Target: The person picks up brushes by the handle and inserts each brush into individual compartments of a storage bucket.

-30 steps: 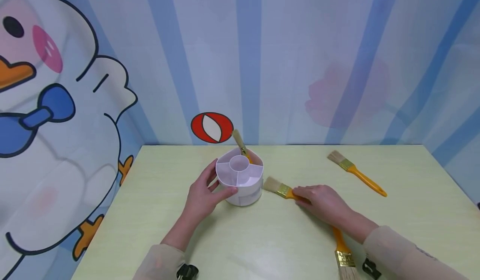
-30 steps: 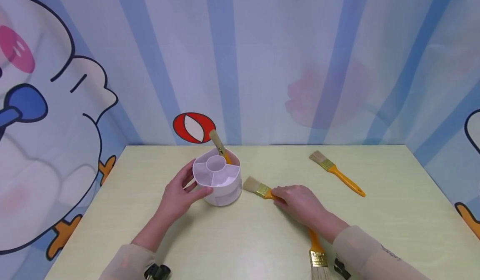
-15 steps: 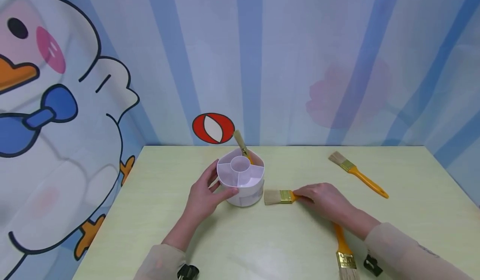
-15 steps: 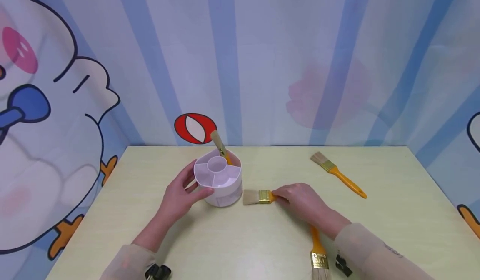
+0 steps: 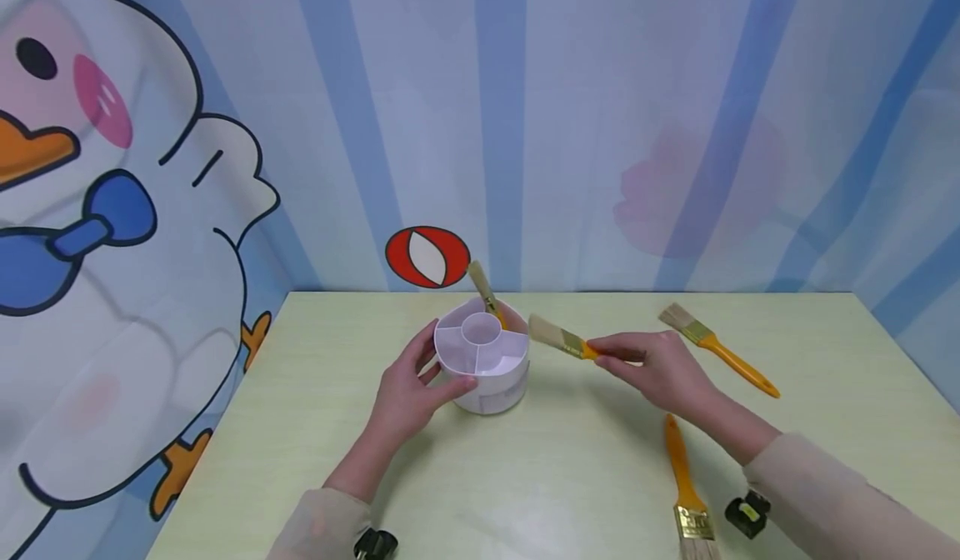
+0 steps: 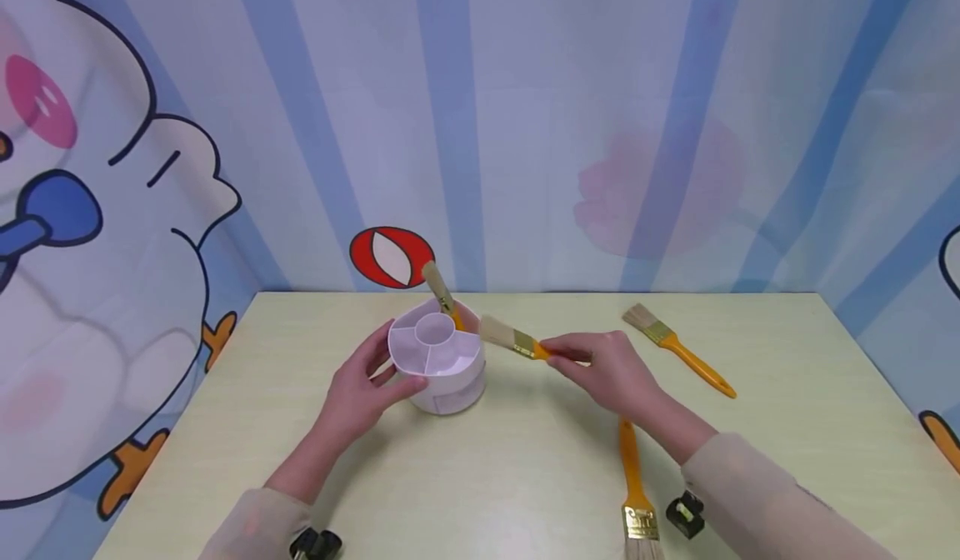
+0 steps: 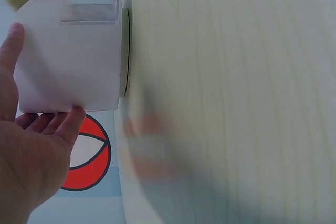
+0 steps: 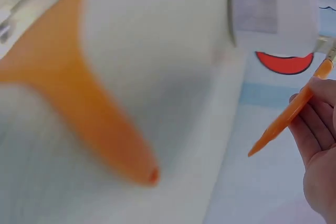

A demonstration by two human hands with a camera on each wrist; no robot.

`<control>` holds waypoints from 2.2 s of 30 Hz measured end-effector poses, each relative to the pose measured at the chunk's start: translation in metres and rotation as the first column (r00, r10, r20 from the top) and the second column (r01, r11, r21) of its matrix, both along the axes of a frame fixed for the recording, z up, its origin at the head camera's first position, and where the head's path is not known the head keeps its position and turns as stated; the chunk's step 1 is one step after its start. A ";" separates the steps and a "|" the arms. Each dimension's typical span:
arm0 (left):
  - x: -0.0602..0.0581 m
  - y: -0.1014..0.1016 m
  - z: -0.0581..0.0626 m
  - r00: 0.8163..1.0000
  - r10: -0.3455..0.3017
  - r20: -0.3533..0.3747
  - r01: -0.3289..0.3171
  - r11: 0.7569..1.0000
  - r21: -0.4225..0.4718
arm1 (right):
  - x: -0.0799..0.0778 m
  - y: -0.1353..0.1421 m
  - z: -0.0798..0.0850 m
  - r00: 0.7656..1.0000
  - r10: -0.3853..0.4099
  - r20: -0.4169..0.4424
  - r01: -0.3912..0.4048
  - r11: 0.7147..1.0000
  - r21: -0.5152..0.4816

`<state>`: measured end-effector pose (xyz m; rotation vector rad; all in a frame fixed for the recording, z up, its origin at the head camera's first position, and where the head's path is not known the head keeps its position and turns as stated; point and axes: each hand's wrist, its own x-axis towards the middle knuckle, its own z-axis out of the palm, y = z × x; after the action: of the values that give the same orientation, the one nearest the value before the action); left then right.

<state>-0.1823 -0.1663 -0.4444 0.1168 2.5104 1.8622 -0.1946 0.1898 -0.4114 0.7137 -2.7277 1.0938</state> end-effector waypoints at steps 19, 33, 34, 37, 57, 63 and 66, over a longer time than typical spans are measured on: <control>0.001 0.000 0.003 1.000 -0.005 0.000 0.005 1.000 0.004 | -0.030 -0.071 0.049 0.938 0.070 0.340 0.119 0.855 -0.504; 0.000 -0.001 0.001 1.000 -0.008 -0.008 0.008 1.000 -0.003 | -0.051 -0.132 0.063 0.912 0.174 0.371 0.134 0.728 -0.672; 0.000 -0.001 0.000 1.000 -0.007 -0.007 0.007 1.000 -0.003 | -0.052 -0.135 0.063 0.913 0.174 0.370 0.137 0.723 -0.677; -0.001 -0.001 0.000 1.000 -0.006 -0.005 0.006 1.000 -0.004 | -0.052 -0.143 0.062 0.912 0.155 0.379 0.155 0.725 -0.671; -0.001 -0.001 0.000 1.000 -0.011 -0.013 0.011 1.000 -0.007 | -0.050 -0.149 0.037 0.905 0.133 0.404 0.151 0.788 -0.597; -0.001 -0.001 -0.001 1.000 -0.013 -0.016 0.013 1.000 -0.003 | -0.049 -0.150 0.031 0.920 0.132 0.368 0.103 0.825 -0.555; -0.002 -0.001 -0.001 1.000 -0.014 -0.015 0.014 1.000 -0.003 | -0.049 -0.150 0.030 0.932 0.124 0.341 0.076 0.852 -0.518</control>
<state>-0.1840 -0.1675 -0.4452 0.1493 2.5152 1.8597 -0.2435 0.0399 -0.3811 0.4928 -2.4685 2.0457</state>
